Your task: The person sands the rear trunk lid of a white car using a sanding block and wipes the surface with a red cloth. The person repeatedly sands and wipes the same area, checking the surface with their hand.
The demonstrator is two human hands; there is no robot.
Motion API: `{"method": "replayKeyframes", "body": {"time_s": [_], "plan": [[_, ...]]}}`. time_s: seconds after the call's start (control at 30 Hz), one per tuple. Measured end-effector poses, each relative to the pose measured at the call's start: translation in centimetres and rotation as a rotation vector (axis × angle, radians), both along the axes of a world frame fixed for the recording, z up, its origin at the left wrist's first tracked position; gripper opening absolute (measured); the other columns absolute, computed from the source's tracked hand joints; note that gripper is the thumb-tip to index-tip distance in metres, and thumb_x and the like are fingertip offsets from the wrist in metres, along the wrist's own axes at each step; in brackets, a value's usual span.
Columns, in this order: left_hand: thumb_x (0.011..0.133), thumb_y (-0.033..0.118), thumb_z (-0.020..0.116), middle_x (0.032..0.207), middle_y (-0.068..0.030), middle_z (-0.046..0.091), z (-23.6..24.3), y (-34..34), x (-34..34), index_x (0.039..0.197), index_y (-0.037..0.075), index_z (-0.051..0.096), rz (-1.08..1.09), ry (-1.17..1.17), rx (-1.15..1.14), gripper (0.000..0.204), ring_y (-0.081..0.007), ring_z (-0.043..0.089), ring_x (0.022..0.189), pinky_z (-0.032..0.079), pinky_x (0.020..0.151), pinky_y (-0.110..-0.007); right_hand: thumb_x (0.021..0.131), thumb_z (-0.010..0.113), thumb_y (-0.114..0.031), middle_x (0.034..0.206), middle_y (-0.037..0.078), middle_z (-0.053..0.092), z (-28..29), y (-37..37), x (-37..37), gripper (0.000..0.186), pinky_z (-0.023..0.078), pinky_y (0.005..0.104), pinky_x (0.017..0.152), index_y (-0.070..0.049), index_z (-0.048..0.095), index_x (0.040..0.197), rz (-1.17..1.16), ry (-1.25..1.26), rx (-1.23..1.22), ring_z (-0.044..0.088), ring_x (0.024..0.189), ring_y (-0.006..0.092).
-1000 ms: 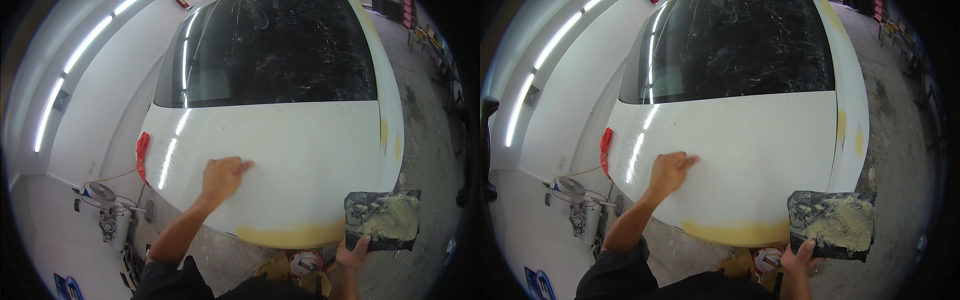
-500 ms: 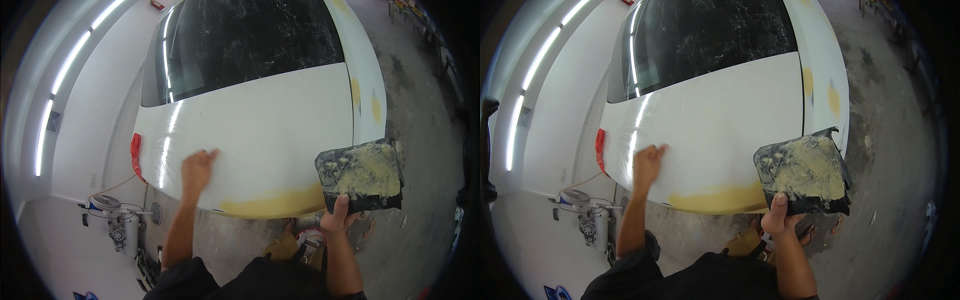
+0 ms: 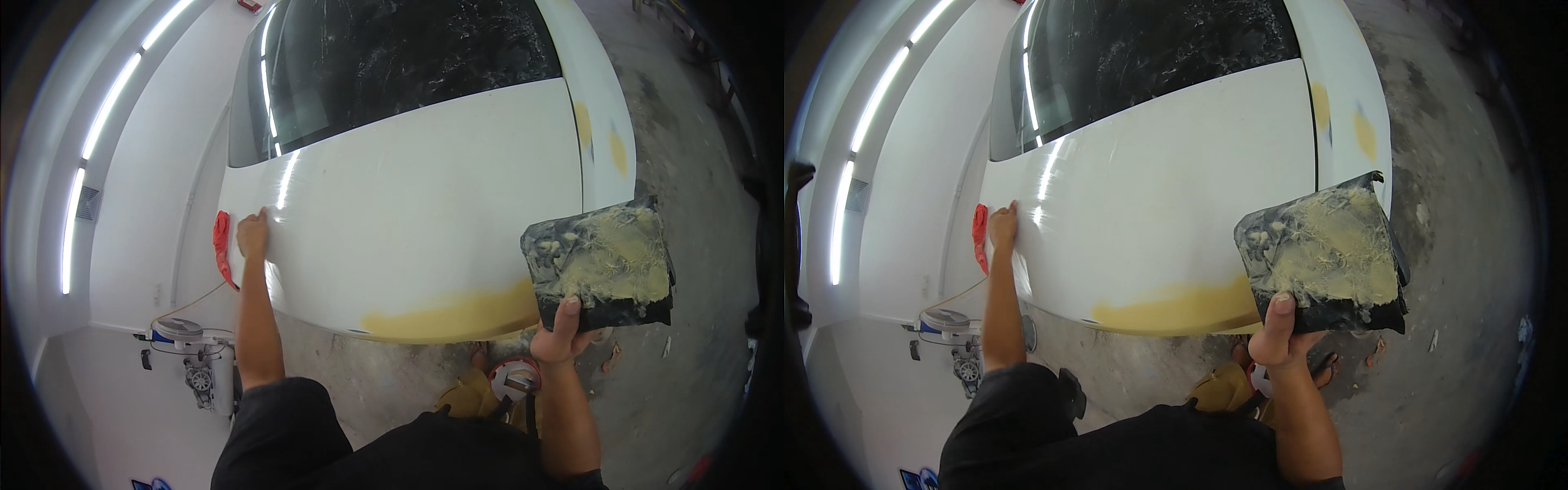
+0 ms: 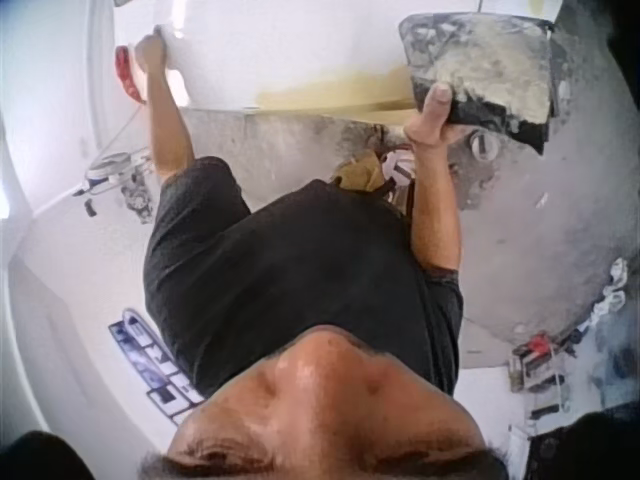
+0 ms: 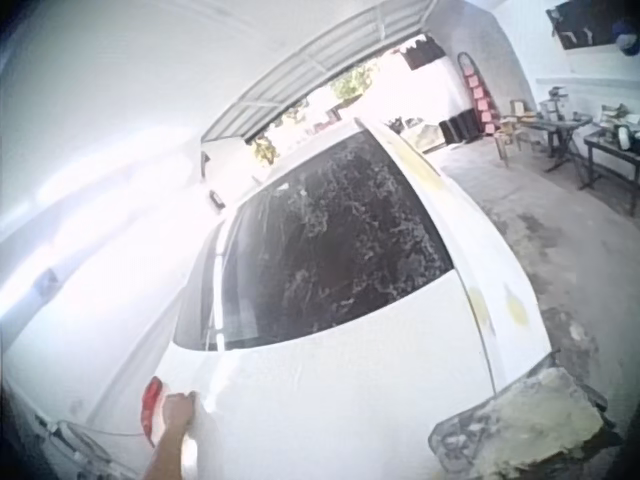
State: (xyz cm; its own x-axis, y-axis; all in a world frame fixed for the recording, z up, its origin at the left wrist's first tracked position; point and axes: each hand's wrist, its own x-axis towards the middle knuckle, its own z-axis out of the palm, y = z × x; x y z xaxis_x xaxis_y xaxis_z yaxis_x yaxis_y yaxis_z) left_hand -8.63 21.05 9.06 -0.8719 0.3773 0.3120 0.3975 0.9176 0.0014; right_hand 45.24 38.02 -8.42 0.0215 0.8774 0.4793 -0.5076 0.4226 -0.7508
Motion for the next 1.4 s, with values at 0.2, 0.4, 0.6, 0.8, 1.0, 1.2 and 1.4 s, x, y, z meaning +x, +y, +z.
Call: {"method": "replayKeyframes", "body": {"time_s": [0.2,0.4,0.6,0.8,1.0,1.2,1.4], "plan": [[0.096,0.043,0.071,0.061,-0.0207,0.046,-0.5,3.5,23.8,0.065,-0.002,0.045,-0.433,-0.257,0.125,0.060,-0.0343,0.036,0.059,0.041,0.060,-0.047,0.100,0.063,-0.010,0.121,0.002,0.062,-2.3,-0.1,0.7,0.028,0.053,0.0329,0.095,-0.004,0.058,0.127,-0.224,-0.326,-0.038,0.059,0.104,0.0115],[0.099,0.048,0.059,0.083,-0.0265,0.067,-1.5,-0.5,-1.8,0.078,-0.003,0.068,0.034,0.033,0.093,0.056,-0.0429,0.064,0.078,0.049,0.075,-0.051,0.099,0.064,-0.010,0.119,0.001,0.062,-3.8,-0.6,0.6,0.028,0.051,0.0315,0.095,-0.005,0.059,0.126,-0.002,-0.134,-0.024,0.059,0.101,0.0105],[0.099,0.051,0.058,0.089,-0.0262,0.070,-1.6,3.5,-3.7,0.085,-0.004,0.071,0.014,0.055,0.056,0.057,-0.0445,0.066,0.084,0.050,0.081,-0.051,0.098,0.065,-0.009,0.117,-0.001,0.063,-4.0,-1.7,-0.8,0.027,0.048,0.0301,0.095,-0.006,0.061,0.124,0.704,0.565,-0.255,0.058,0.097,0.0095],[0.095,0.029,0.075,0.060,-0.0080,0.024,0.1,8.9,27.9,0.064,0.001,0.033,-0.499,-0.295,0.137,0.060,-0.0170,0.024,0.059,0.029,0.051,-0.037,0.097,0.063,-0.004,0.130,0.001,0.061,-3.0,-2.6,-1.3,0.036,0.045,0.0321,0.102,-0.006,0.059,0.133,0.056,-0.076,0.124,0.057,0.106,0.0104],[0.096,0.043,0.071,0.055,-0.0168,0.040,-1.1,6.8,13.3,0.064,-0.002,0.050,-0.361,-0.116,0.157,0.059,-0.0248,0.035,0.053,0.037,0.055,-0.044,0.097,0.060,-0.001,0.135,0.003,0.058,-2.9,-3.5,-0.9,0.041,0.044,0.0339,0.105,-0.004,0.055,0.138,0.259,0.115,-0.249,0.056,0.112,0.0129],[0.097,0.060,0.054,0.122,-0.0187,0.071,0.9,9.6,-3.4,0.114,0.009,0.075,0.347,-0.087,-0.027,0.059,-0.0414,0.065,0.117,0.050,0.100,-0.051,0.100,0.057,-0.004,0.134,0.008,0.058,-3.3,-2.8,0.1,0.038,0.045,0.0350,0.105,-0.001,0.054,0.137,0.112,-0.081,-0.149,0.058,0.114,0.0167],[0.100,0.040,0.062,0.081,-0.0106,0.071,0.2,13.6,25.5,0.078,0.006,0.070,-0.510,-0.398,-0.045,0.041,-0.0358,0.066,0.076,0.050,0.072,-0.049,0.102,0.055,-0.008,0.134,0.013,0.058,-0.2,-0.1,0.4,0.036,0.046,0.0362,0.104,0.003,0.053,0.137,0.015,-0.179,-0.071,0.059,0.115,0.0205]]}}
